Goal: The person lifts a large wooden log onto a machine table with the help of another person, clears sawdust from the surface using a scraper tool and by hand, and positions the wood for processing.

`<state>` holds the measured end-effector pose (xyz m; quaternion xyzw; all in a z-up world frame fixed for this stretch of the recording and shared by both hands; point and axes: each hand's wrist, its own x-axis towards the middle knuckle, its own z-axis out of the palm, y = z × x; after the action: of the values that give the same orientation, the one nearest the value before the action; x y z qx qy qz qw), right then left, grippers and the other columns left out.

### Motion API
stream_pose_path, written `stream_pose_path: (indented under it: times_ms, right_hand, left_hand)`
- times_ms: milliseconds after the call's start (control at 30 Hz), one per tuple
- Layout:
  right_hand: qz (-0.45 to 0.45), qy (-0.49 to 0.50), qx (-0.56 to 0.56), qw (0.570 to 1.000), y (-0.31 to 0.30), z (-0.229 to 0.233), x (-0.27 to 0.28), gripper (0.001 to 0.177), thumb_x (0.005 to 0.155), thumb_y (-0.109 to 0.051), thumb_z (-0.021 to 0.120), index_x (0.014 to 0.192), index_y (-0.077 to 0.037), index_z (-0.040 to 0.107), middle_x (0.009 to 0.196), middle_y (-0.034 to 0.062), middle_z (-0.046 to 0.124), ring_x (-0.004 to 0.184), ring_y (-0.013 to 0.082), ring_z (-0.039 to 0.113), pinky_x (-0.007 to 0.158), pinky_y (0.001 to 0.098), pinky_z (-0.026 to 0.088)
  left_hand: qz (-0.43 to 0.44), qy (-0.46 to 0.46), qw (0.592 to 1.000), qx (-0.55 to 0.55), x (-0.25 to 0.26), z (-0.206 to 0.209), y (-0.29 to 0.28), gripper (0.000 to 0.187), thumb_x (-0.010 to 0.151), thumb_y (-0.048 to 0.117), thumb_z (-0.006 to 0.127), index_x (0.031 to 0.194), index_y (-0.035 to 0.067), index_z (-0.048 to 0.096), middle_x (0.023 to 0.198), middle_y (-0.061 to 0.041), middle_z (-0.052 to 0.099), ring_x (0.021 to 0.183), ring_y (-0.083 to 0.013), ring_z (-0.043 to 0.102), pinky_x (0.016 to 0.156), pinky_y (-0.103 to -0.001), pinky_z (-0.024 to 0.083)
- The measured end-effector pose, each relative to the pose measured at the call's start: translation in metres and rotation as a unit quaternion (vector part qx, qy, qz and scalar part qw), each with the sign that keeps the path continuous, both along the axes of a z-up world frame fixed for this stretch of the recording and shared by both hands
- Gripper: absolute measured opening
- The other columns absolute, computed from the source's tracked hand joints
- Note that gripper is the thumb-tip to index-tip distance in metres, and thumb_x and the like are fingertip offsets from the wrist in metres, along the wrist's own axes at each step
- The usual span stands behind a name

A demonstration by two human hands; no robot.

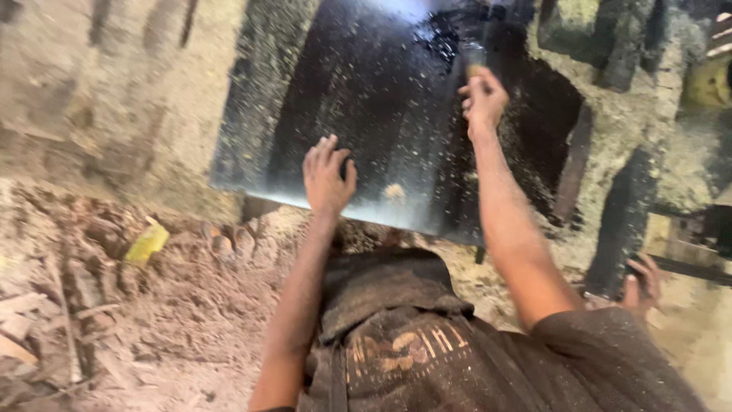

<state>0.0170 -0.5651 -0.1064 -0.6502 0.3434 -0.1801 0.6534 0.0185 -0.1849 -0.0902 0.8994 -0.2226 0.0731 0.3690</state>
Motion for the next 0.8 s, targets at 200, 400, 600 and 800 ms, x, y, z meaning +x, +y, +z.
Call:
stream_pose_path:
  times_ms: [200, 400, 600, 800]
  right_hand:
    - [-0.057, -0.067, -0.036, 0.995, 0.039, -0.011, 0.051, 0.033, 0.104, -0.013, 0.066, 0.136, -0.005, 0.067, 0.080, 0.0079, 0.074, 0.049, 0.0037, 0.054, 0.040, 0.0197, 0.040]
    - [-0.052, 0.018, -0.068, 0.996, 0.027, 0.010, -0.038, 0.039, 0.105, -0.013, 0.065, 0.142, -0.005, 0.065, 0.089, 0.0064, 0.078, 0.053, 0.0032, 0.057, 0.044, 0.0177, 0.043]
    - [0.093, 0.089, 0.018, 0.992, 0.020, 0.058, -0.181, 0.047, 0.101, -0.017, 0.068, 0.145, -0.003, 0.058, 0.091, 0.0071, 0.076, 0.052, 0.0025, 0.052, 0.042, 0.0171, 0.037]
    - [-0.014, 0.106, -0.048, 0.993, -0.055, 0.064, -0.310, 0.047, 0.101, -0.021, 0.069, 0.143, -0.002, 0.063, 0.093, 0.0061, 0.078, 0.060, 0.0023, 0.056, 0.050, 0.0182, 0.042]
  left_hand:
    - [-0.022, 0.011, 1.000, -0.005, 0.004, -0.003, 0.001, 0.023, 0.093, 0.022, 0.068, 0.113, 0.013, 0.073, 0.147, -0.011, 0.058, 0.143, -0.0312, 0.046, 0.122, -0.051, 0.032]
    - [-0.017, 0.020, 1.000, -0.012, 0.001, -0.003, 0.004, 0.021, 0.094, 0.022, 0.069, 0.113, 0.013, 0.074, 0.147, -0.010, 0.059, 0.144, -0.0313, 0.046, 0.122, -0.049, 0.033]
    - [-0.014, -0.013, 1.000, -0.008, 0.004, -0.002, -0.002, 0.021, 0.092, 0.022, 0.072, 0.111, 0.013, 0.074, 0.144, -0.011, 0.061, 0.141, -0.0336, 0.048, 0.119, -0.049, 0.035]
    - [-0.025, -0.064, 0.998, 0.005, 0.002, -0.008, -0.005, 0.022, 0.094, 0.021, 0.072, 0.114, 0.011, 0.073, 0.144, -0.013, 0.062, 0.140, -0.0373, 0.051, 0.118, -0.050, 0.037]
